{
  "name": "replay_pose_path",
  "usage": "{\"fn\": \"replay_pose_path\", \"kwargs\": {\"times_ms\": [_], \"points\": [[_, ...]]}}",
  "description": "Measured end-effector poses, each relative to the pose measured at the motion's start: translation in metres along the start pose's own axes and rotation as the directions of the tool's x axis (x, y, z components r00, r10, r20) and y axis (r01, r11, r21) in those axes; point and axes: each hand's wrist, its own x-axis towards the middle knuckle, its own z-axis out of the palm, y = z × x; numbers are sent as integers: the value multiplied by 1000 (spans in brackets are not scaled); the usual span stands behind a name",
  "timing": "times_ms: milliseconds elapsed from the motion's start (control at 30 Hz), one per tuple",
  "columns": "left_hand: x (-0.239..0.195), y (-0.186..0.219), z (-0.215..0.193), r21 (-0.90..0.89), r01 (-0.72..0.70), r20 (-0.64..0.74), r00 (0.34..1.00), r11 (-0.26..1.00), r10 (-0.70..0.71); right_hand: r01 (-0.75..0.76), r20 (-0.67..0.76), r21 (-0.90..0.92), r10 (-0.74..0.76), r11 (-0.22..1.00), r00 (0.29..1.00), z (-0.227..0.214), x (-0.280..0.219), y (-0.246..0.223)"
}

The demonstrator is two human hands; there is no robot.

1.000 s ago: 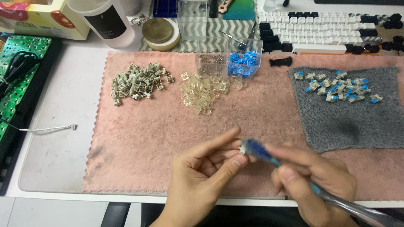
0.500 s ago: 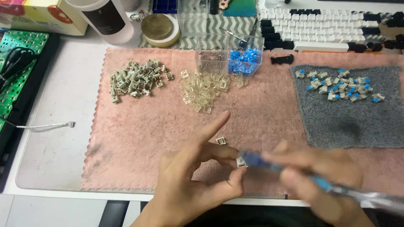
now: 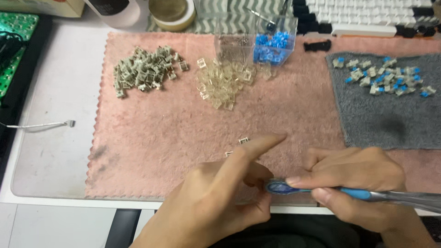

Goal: The person disassembles mechanical keyboard switches, removes the blue stem, and cleans the switch housing with a toothbrush. The cleaned switches are placed on a gray cloth, and the process is repeated for several switches.

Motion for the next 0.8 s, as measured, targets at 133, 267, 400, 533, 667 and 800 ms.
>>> {"fn": "replay_pose_path", "kwargs": {"times_ms": [133,267,400,533,667,800], "points": [[4,-8,2,75,-7,86,996,997,1,107,111,-183,-88,977,990,7,8,3],[9,-18,7,13,-141,-46,989,990,142,96,35,-111,-92,989,995,4,8,0],[14,-18,6,-26,-114,-2,994,993,114,144,107,-180,-126,973,986,15,14,-1],[13,-20,9,-8,-70,53,996,998,70,98,47,-234,-89,967,995,10,6,2],[15,-17,11,65,-94,65,994,993,90,116,110,-145,-100,983,989,10,7,5],[16,-14,7,56,-68,-29,997,996,70,-38,42,-33,40,999,998,-2,-4,13]]}}
